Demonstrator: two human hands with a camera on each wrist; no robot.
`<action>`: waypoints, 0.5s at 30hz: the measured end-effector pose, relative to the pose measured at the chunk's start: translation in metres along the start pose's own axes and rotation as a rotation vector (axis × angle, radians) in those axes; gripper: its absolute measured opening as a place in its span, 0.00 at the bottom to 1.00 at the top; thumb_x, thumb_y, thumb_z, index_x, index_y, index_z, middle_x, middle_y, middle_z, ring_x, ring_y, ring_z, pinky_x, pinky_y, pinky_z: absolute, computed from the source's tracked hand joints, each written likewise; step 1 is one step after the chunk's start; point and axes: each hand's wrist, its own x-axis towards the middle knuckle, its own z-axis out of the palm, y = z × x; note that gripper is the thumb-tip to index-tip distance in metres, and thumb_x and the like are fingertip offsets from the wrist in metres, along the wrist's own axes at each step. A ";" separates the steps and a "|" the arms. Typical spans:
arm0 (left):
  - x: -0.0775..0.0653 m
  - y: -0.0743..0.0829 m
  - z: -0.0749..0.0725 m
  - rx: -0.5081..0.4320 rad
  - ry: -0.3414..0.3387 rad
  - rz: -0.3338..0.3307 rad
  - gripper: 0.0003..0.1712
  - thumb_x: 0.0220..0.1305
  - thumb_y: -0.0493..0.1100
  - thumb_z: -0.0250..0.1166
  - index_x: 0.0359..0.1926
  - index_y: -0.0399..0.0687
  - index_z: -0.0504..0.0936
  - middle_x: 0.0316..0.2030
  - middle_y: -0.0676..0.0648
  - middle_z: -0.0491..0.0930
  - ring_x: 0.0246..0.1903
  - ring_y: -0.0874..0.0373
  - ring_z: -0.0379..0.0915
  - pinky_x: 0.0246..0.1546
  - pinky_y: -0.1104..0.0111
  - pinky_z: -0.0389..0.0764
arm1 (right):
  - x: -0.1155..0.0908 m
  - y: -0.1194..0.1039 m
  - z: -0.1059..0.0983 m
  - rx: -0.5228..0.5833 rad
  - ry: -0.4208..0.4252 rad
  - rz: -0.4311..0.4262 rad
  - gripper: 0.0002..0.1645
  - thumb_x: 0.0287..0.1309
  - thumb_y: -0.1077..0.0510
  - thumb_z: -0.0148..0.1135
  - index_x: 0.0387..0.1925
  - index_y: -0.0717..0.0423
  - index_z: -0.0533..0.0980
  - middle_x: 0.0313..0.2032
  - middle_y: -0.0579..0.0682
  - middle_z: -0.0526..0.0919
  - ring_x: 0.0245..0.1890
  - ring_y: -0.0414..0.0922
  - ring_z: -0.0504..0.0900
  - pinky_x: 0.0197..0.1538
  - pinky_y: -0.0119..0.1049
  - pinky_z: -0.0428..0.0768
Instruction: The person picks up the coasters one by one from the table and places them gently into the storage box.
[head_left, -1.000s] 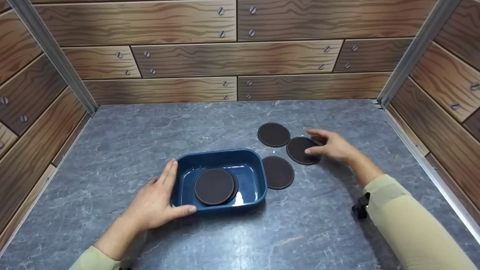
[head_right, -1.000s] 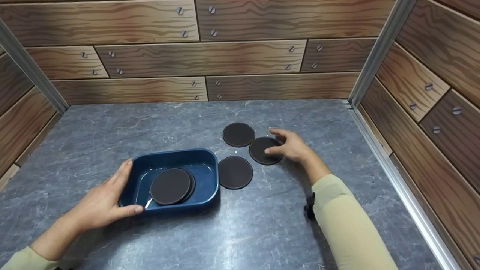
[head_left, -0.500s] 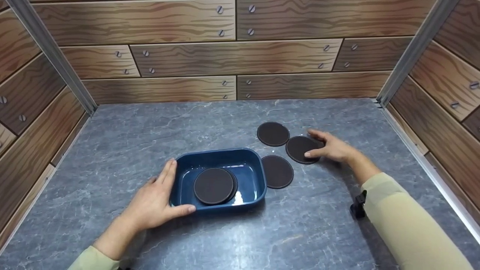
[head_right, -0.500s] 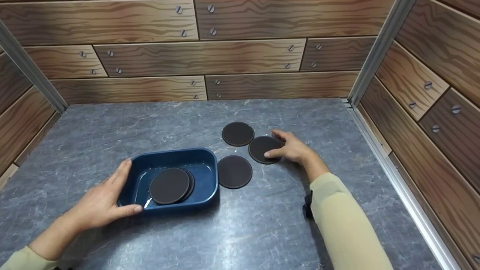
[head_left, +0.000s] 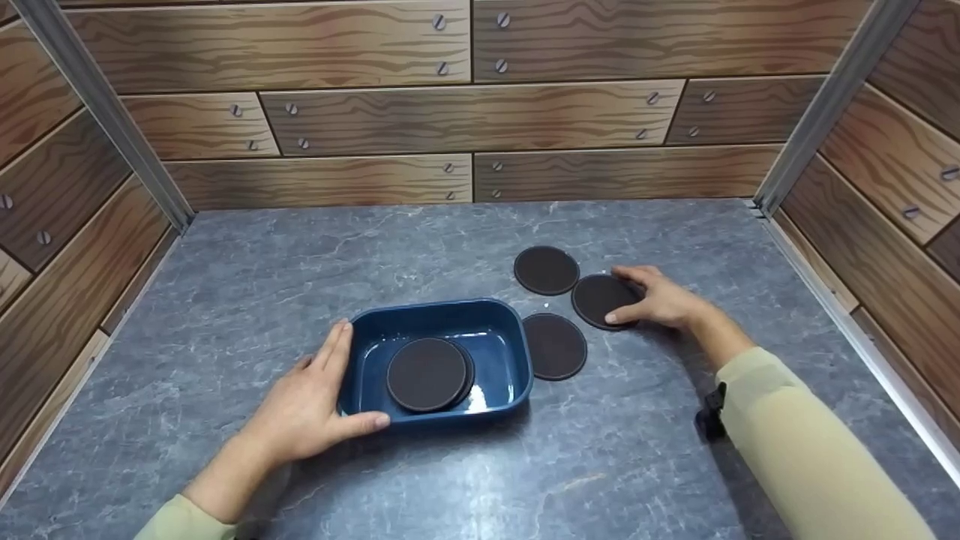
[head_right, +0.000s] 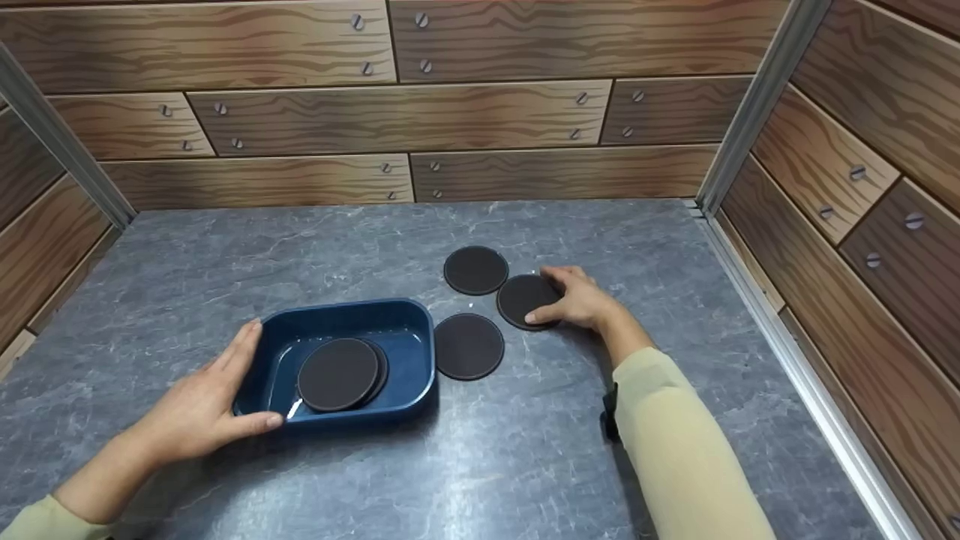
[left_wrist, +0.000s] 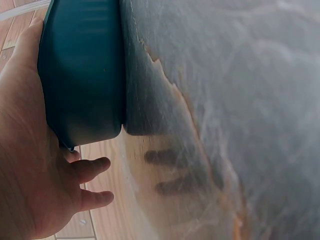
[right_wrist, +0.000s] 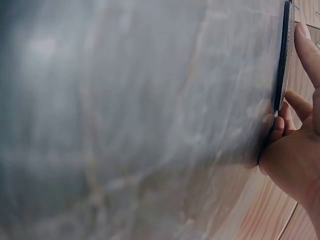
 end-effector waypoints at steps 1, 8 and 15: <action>0.000 0.000 0.000 0.000 -0.001 0.000 0.77 0.58 0.83 0.64 0.85 0.34 0.42 0.84 0.34 0.42 0.70 0.30 0.68 0.71 0.34 0.63 | 0.000 0.000 0.000 0.000 0.001 0.003 0.62 0.54 0.52 0.84 0.81 0.66 0.58 0.75 0.73 0.53 0.76 0.70 0.53 0.77 0.66 0.51; 0.000 0.000 -0.001 0.003 -0.007 -0.004 0.77 0.58 0.83 0.64 0.85 0.35 0.42 0.84 0.34 0.42 0.69 0.31 0.69 0.71 0.34 0.63 | 0.000 0.001 0.000 0.005 -0.002 0.006 0.62 0.54 0.51 0.84 0.81 0.64 0.59 0.76 0.73 0.52 0.77 0.71 0.51 0.78 0.66 0.48; -0.001 0.000 0.001 0.004 -0.004 -0.003 0.77 0.58 0.83 0.64 0.85 0.35 0.42 0.84 0.35 0.42 0.69 0.31 0.70 0.70 0.34 0.64 | 0.000 0.003 0.000 -0.015 -0.013 0.012 0.63 0.52 0.50 0.85 0.81 0.62 0.59 0.76 0.71 0.52 0.77 0.70 0.51 0.78 0.66 0.48</action>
